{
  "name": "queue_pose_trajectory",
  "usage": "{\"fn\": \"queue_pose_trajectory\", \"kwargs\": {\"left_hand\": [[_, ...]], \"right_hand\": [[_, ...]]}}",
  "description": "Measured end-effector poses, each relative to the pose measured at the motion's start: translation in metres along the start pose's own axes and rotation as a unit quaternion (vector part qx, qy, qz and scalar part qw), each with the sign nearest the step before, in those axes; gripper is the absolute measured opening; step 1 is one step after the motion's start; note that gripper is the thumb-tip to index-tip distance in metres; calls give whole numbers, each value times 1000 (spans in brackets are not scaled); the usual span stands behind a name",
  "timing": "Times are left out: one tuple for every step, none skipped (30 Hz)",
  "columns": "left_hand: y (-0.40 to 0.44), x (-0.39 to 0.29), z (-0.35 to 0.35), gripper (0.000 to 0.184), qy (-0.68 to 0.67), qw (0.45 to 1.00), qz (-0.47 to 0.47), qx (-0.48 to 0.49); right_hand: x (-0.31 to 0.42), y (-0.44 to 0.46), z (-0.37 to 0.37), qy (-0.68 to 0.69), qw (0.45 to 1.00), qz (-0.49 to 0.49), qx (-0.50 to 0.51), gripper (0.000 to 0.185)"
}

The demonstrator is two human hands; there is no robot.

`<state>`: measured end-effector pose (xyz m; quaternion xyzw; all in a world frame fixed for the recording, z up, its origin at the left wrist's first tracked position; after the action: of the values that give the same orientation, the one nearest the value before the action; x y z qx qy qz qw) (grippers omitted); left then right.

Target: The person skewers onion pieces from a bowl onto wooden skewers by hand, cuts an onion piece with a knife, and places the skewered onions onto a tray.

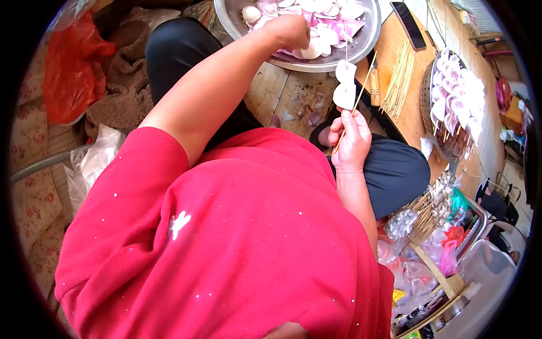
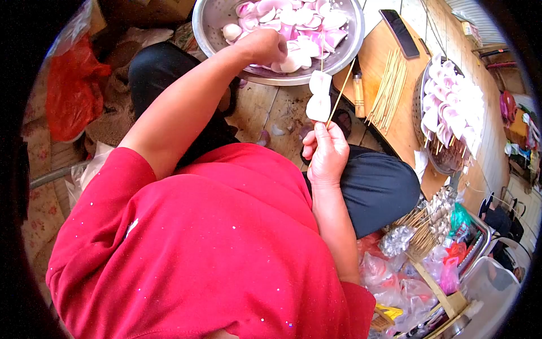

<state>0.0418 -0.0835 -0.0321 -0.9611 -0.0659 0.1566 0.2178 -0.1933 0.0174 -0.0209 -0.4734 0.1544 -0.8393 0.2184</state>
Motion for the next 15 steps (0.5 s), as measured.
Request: {"fn": "queue_pose_trajectory", "kwargs": {"left_hand": [[-3, -1, 0, 16, 1, 1000, -1, 1], [-7, -7, 5, 17, 95, 995, 31, 24], [-10, -11, 11, 18, 189, 979, 62, 48], [-5, -7, 17, 21, 164, 985, 38, 39], [-4, -5, 20, 21, 164, 985, 37, 39], [-7, -7, 18, 20, 170, 984, 39, 43], [-10, -9, 16, 19, 177, 982, 42, 47], [-14, -11, 13, 19, 177, 982, 42, 47], [-18, -15, 7, 19, 162, 985, 55, 20], [-20, -17, 2, 20, 147, 987, 68, -6], [-19, -15, 1, 20, 147, 987, 69, -5], [-15, -3, -1, 20, -23, 1000, 13, 10], [-13, 8, 0, 20, -192, 980, -44, 25], [-12, 9, 2, 20, -303, 952, -32, 26], [-13, 9, 1, 20, -303, 952, -32, 25]], "right_hand": [[0, 0, 1, 0, 1000, 0, 1, 14], [0, 1, 1, 1, 1000, 1, 1, 14], [0, 1, 2, 0, 1000, 3, 5, 14], [0, 1, 3, -1, 1000, 6, 10, 13], [-1, 1, 4, -1, 1000, 7, 11, 13], [-2, 2, 4, -5, 1000, 9, 12, 13], [-2, 2, 5, -8, 1000, 10, 13, 13], [-2, 2, 4, -9, 1000, 10, 14, 13], [-1, 1, 3, -12, 1000, 6, 13, 13], [-1, 1, 2, -14, 1000, 2, 11, 13], [-1, 0, 1, -13, 1000, 1, 10, 13], [-1, 0, 1, -10, 1000, 1, 10, 13], [0, 0, 1, -7, 1000, -1, 11, 13], [0, 0, 0, -7, 1000, -1, 11, 13], [-1, 0, -1, -6, 1000, 0, 13, 13]]}}
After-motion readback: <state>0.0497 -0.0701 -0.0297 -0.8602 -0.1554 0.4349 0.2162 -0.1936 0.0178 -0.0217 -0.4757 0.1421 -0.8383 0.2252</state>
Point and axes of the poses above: each hand's wrist, its own y-axis towards the middle knuckle, its own z-axis out of the palm, x = y × z, the point moved 6 cm from there along y, towards the middle knuckle, and after that the axes turned 15 degrees about y, right-handed, at the moved point
